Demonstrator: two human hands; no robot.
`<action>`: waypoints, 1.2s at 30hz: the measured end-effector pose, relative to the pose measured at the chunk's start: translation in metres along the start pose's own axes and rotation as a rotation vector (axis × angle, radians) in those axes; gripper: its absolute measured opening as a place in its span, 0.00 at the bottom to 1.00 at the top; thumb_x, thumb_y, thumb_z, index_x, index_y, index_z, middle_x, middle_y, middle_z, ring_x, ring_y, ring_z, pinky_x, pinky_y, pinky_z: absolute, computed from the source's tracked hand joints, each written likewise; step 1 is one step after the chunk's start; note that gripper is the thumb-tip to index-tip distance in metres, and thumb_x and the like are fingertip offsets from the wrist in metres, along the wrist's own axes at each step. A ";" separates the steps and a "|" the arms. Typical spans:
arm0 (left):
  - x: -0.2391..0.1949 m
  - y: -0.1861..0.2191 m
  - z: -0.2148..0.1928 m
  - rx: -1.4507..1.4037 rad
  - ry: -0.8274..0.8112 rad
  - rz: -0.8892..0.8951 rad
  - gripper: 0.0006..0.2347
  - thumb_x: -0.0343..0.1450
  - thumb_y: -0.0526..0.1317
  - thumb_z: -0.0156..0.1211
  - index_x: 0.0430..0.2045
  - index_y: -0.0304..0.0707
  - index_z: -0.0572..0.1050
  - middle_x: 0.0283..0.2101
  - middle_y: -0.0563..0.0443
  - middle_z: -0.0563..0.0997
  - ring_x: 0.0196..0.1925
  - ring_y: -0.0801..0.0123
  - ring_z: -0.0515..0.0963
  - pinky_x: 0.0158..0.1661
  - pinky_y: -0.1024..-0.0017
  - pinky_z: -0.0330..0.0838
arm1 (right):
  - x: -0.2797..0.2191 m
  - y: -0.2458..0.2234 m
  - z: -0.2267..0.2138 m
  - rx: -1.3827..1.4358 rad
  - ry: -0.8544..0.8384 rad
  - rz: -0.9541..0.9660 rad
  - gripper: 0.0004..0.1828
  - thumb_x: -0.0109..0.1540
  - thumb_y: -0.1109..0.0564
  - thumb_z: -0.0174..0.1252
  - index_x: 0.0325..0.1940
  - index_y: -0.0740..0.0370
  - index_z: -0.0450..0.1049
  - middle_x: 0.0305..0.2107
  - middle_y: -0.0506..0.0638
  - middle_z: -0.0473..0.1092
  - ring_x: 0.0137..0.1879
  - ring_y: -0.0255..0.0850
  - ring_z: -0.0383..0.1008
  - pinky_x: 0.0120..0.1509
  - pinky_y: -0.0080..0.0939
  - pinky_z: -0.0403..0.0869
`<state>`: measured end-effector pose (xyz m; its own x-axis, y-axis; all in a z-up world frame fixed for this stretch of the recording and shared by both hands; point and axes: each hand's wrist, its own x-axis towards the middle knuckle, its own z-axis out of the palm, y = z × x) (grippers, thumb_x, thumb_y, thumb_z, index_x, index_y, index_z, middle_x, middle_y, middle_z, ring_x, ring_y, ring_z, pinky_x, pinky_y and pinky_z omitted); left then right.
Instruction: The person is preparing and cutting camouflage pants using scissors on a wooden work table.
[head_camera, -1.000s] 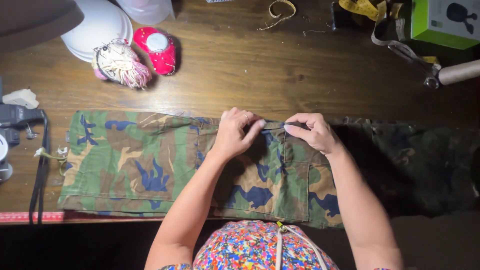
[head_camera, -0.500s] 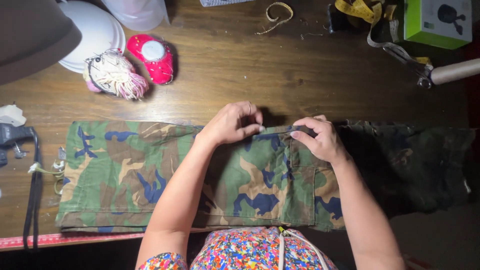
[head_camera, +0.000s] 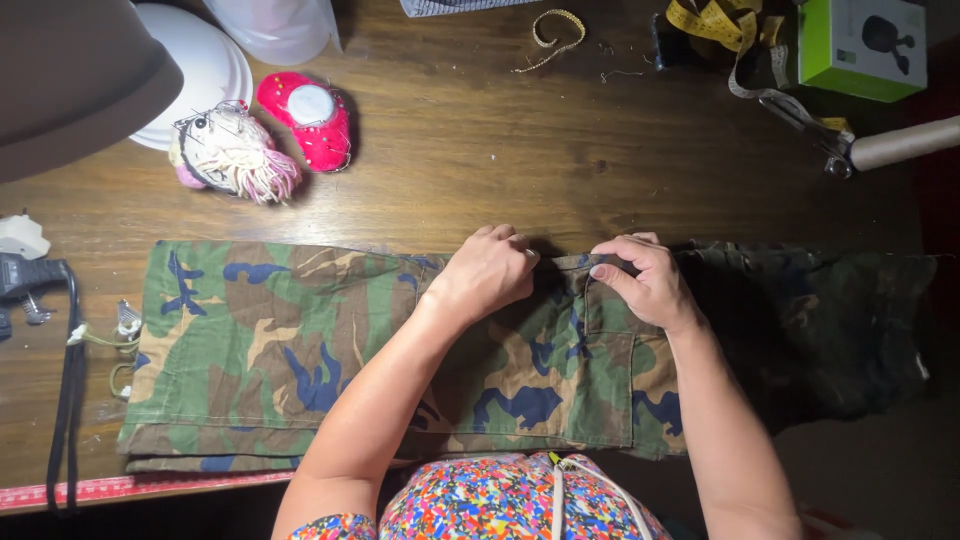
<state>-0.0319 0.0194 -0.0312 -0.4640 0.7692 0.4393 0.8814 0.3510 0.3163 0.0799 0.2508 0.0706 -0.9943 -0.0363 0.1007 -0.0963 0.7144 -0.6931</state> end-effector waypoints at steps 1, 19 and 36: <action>-0.001 -0.001 0.003 -0.001 0.001 0.001 0.05 0.59 0.46 0.57 0.16 0.53 0.79 0.24 0.57 0.78 0.34 0.65 0.79 0.36 0.68 0.71 | 0.001 -0.002 0.000 -0.001 0.000 0.000 0.11 0.63 0.50 0.66 0.45 0.57 0.82 0.28 0.49 0.75 0.40 0.47 0.77 0.60 0.44 0.67; 0.031 0.003 -0.085 -0.604 -0.297 -0.317 0.13 0.74 0.51 0.57 0.37 0.41 0.77 0.36 0.40 0.83 0.44 0.43 0.84 0.45 0.46 0.78 | 0.010 -0.013 -0.007 -0.085 -0.063 0.140 0.14 0.60 0.49 0.69 0.48 0.55 0.83 0.33 0.51 0.78 0.46 0.52 0.77 0.61 0.48 0.68; 0.014 0.011 -0.050 0.083 0.097 -0.113 0.07 0.70 0.42 0.58 0.39 0.49 0.75 0.36 0.50 0.77 0.42 0.55 0.79 0.40 0.58 0.72 | -0.009 0.025 0.026 -0.775 0.241 -0.003 0.29 0.64 0.33 0.63 0.57 0.54 0.70 0.39 0.49 0.71 0.47 0.50 0.75 0.56 0.56 0.68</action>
<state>-0.0330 0.0079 0.0205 -0.5632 0.6688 0.4853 0.8257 0.4779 0.2996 0.0849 0.2512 0.0339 -0.9481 0.0492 0.3142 0.0485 0.9988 -0.0100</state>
